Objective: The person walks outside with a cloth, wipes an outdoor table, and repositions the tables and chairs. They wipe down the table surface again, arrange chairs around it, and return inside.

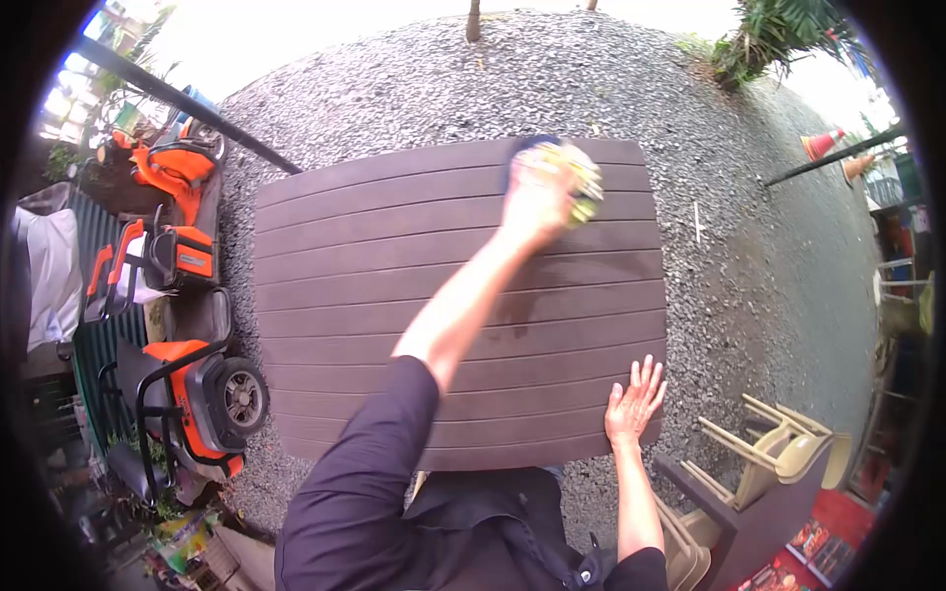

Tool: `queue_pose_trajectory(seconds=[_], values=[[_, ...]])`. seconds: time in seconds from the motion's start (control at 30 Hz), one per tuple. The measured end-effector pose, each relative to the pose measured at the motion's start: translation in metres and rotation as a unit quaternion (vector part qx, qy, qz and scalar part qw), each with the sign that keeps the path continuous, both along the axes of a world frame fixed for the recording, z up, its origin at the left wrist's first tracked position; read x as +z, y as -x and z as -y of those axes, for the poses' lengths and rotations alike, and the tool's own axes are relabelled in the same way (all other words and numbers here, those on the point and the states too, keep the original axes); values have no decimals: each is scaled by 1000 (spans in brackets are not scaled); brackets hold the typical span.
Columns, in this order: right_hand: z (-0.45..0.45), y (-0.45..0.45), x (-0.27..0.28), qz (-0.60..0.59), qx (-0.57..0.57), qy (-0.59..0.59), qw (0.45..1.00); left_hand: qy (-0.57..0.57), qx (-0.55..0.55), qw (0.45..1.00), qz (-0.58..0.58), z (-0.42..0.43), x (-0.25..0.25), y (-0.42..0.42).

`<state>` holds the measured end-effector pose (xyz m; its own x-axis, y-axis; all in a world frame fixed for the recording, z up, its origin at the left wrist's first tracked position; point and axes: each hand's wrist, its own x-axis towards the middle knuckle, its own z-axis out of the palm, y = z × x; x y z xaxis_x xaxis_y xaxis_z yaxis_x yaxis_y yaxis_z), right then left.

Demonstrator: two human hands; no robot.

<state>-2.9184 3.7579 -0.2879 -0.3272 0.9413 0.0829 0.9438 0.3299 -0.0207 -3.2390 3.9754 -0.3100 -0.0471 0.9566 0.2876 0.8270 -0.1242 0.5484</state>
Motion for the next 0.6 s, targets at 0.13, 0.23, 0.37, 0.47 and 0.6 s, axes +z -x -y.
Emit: queue_pose_trajectory(seconds=[0.13, 0.23, 0.37, 0.47, 0.6], values=[[-2, 6, 2, -6, -2, 2, 1000, 89, 269, 918, -277, 103, -23, 241], [-5, 4, 3, -10, 0, -1, 1000, 65, 379, 881, -275, 208, -39, 367], [-8, -1, 4, -11, -2, -1, 1000, 221, 552, 736, -323, 177, 2, 303], [-9, -1, 5, -7, -3, 0, 1000, 37, 403, 876, -261, 90, 50, 209], [-4, -1, 3, 10, -1, -5, 1000, -89, 188, 976, -69, 14, 13, 28]])
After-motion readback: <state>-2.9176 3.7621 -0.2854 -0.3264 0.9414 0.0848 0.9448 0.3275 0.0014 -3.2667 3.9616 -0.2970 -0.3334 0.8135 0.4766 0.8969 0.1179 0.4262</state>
